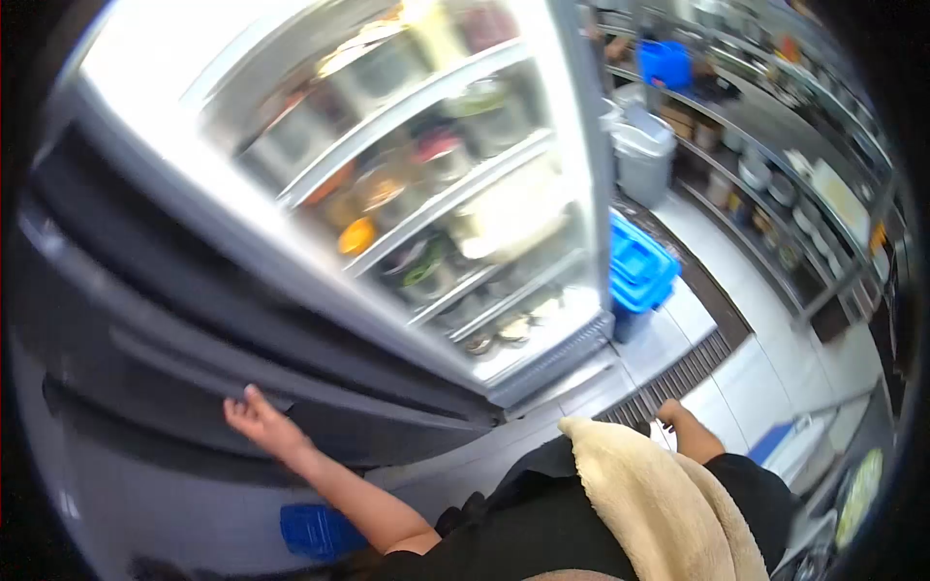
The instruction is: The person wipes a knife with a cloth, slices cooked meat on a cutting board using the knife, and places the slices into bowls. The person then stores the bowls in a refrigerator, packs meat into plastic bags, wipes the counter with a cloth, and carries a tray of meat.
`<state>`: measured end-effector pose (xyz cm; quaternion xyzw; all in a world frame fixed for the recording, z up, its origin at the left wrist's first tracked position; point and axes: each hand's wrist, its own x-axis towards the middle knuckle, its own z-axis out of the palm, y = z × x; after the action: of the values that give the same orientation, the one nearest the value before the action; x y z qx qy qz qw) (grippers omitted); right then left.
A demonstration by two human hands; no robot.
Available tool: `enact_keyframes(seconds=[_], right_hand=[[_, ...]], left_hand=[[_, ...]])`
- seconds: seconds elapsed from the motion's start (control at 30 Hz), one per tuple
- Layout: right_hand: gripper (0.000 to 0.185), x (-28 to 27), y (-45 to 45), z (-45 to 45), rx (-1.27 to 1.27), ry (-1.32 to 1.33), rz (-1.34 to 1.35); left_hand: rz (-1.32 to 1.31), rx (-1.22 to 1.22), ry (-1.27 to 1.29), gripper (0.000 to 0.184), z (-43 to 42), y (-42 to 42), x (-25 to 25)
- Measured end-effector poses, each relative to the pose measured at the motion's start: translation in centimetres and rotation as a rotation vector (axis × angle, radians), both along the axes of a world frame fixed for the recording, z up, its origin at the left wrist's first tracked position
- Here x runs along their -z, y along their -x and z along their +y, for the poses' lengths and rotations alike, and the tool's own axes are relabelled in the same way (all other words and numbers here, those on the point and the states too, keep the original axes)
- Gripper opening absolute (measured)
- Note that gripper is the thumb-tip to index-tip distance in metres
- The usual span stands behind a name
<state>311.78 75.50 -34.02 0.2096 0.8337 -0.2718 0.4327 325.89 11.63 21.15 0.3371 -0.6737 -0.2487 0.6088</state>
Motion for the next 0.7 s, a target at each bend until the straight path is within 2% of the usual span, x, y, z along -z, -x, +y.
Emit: enact_keyframes(seconds=[0.03, 0.07, 0.1, 0.13, 0.17, 0.2, 0.3, 0.33, 0.37, 0.43, 0.5, 0.53, 0.57, 0.6, 0.63, 0.7], right_hand=[[0.029, 2.9, -1.0, 4.1, -0.084, 0.013, -0.046], [0.029, 3.7, -2.6, 7.5, 0.086, 0.038, -0.056], [0.03, 4.2, -4.1, 10.6, 0.25, 0.067, -0.066], [0.03, 3.3, -5.2, 13.6, 0.308, 0.064, -0.107], [0.03, 3.7, -6.2, 16.5, 0.346, 0.031, -0.156], [0.031, 4.8, -7.3, 19.3, 0.375, 0.0, -0.21], [0.03, 6.2, -8.7, 25.7, 0.422, -0.009, -0.262], [0.029, 5.3, -8.3, 26.6, 0.445, 0.006, -0.262], [0.028, 4.0, -7.2, 27.5, 0.465, 0.019, -0.257], [0.023, 0.6, -4.4, 28.1, 0.347, 0.051, -0.177], [0.022, 1.9, -1.7, 29.2, 0.224, 0.105, -0.097], [0.022, 3.1, 0.3, 29.7, 0.215, 0.126, -0.074], [0.022, 4.1, 2.2, 30.1, 0.205, 0.147, -0.051], [0.024, 4.4, 4.2, 30.3, 0.177, 0.155, -0.001], [0.026, 5.4, 6.2, 30.3, 0.141, 0.154, 0.063], [0.031, 7.2, 9.7, 30.3, 0.055, 0.13, 0.21]], left_hand=[[0.069, 0.032, -0.012, 0.061, 0.4, 1.6, 0.0], [0.049, -0.115, -0.017, 0.064, -1.0, 2.8, 1.1], [0.132, -0.117, 0.086, 0.069, -0.7, 3.9, 1.7], [0.034, -0.279, 0.115, 0.07, -0.9, 4.3, 2.0], [0.109, -0.254, 0.067, 0.071, 0.6, 5.1, 2.1], [0.078, -0.389, 0.054, 0.069, 0.0, 5.6, 3.1], [-0.009, -0.518, 0.096, 0.073, -1.6, 6.1, 7.8], [0.095, -0.435, 0.036, 0.077, -0.6, 6.7, 9.2], [0.054, -0.524, 0.0, 0.078, 0.7, 7.3, 11.4], [-0.026, -0.701, -0.077, 0.081, 3.1, 8.7, 17.3], [-0.19, -0.767, -0.18, 0.074, 5.3, 9.2, 26.5], [-0.28, -0.684, -0.437, 0.07, 7.1, 9.4, 31.1], [-0.381, -0.63, -0.802, 0.057, 10.0, 10.0, 36.5], [-0.59, -0.535, -1.055, 0.056, 13.4, 11.2, 41.1], [-0.896, -0.348, -1.221, 0.055, 17.2, 12.3, 45.2], [-1.503, 0.234, -1.267, 0.054, 26.1, 15.2, 51.4]])
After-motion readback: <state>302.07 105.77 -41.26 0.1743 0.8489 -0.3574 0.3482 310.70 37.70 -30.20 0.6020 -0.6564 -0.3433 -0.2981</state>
